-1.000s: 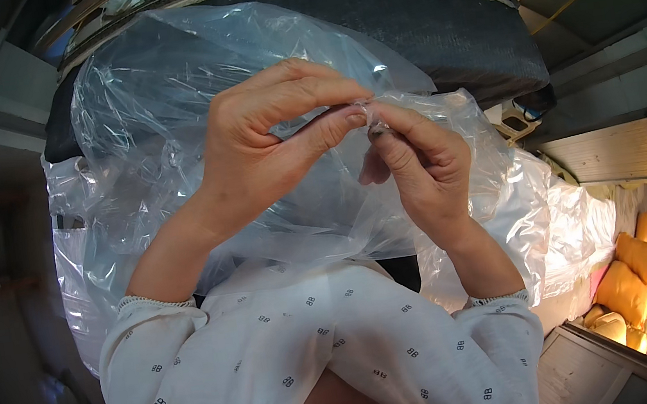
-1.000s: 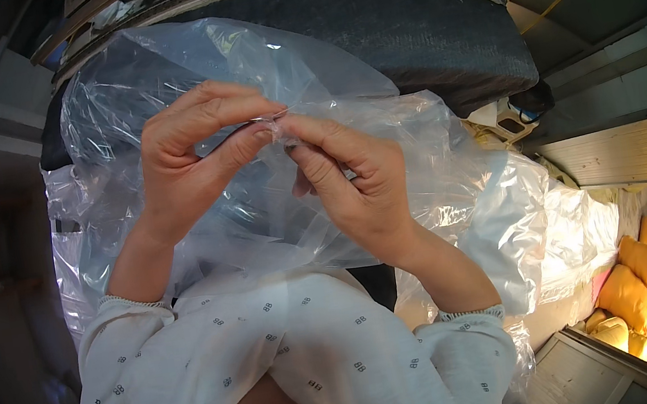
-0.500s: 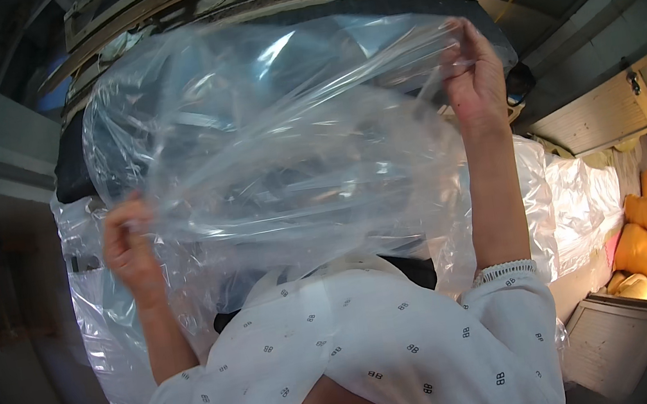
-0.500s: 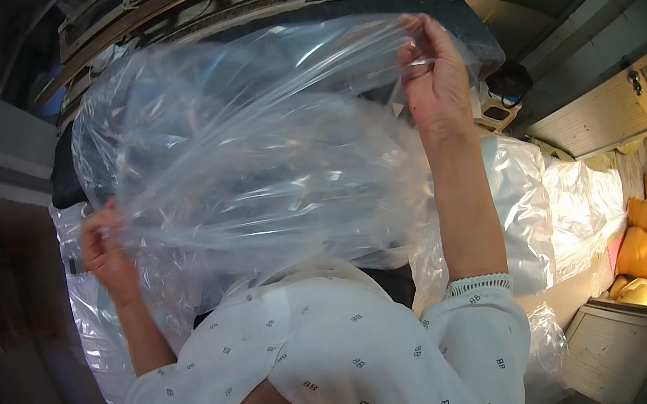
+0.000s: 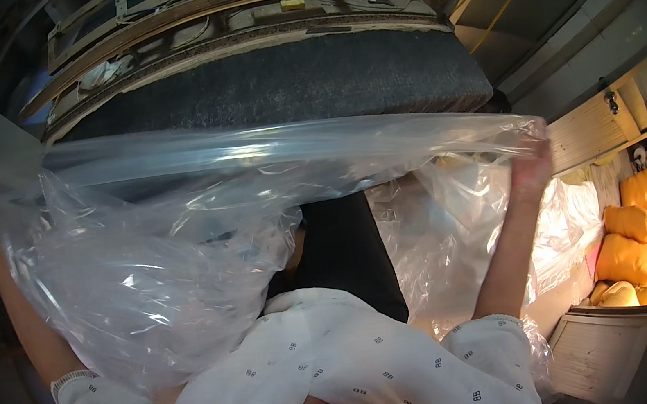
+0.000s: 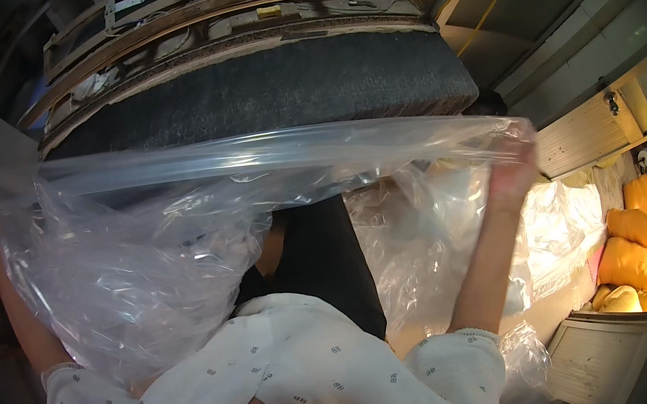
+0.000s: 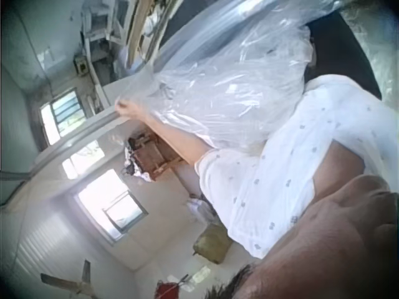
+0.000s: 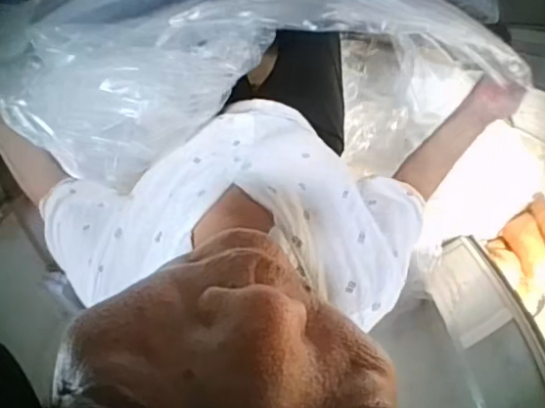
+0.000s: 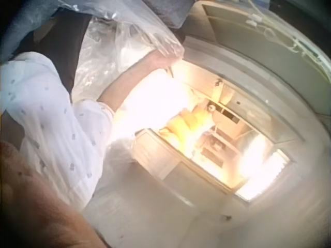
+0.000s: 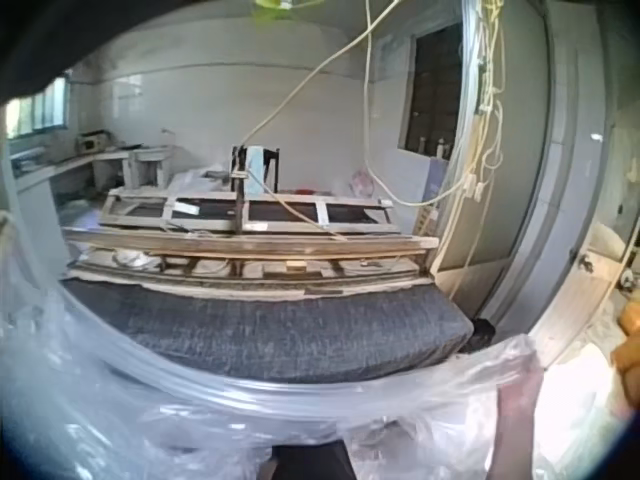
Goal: Wrapping a large grey component in a clear plastic protective sheet.
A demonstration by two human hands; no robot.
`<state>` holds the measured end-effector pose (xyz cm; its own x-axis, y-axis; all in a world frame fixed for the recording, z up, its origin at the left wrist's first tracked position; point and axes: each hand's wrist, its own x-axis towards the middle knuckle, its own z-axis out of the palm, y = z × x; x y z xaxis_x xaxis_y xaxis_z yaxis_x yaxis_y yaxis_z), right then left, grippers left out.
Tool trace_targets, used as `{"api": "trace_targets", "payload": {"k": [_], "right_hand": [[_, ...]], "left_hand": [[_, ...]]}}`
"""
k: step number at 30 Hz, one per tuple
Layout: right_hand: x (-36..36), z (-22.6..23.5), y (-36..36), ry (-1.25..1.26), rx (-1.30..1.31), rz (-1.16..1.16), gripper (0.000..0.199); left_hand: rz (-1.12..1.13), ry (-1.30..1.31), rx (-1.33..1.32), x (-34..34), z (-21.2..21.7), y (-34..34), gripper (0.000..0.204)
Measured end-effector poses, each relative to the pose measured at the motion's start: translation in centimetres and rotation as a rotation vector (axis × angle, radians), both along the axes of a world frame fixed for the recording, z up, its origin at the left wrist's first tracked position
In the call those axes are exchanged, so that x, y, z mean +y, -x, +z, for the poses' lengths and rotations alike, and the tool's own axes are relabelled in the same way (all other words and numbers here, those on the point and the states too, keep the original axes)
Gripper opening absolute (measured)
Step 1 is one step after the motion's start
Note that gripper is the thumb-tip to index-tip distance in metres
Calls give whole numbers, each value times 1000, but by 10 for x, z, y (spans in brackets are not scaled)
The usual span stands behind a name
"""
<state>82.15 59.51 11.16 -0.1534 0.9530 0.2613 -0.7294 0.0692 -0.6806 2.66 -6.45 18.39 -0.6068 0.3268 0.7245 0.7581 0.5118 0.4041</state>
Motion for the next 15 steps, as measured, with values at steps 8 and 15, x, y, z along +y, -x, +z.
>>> {"api": "trace_targets", "payload": {"k": [8, 15], "right_hand": [[3, 180, 54, -903, -232, -321, 40], [163, -30, 87, -773, -1473, -241, 56]], "left_hand": [[131, -38, -280, 232, -127, -130, 19], [3, 430, -320, 145, -126, -153, 16]]}}
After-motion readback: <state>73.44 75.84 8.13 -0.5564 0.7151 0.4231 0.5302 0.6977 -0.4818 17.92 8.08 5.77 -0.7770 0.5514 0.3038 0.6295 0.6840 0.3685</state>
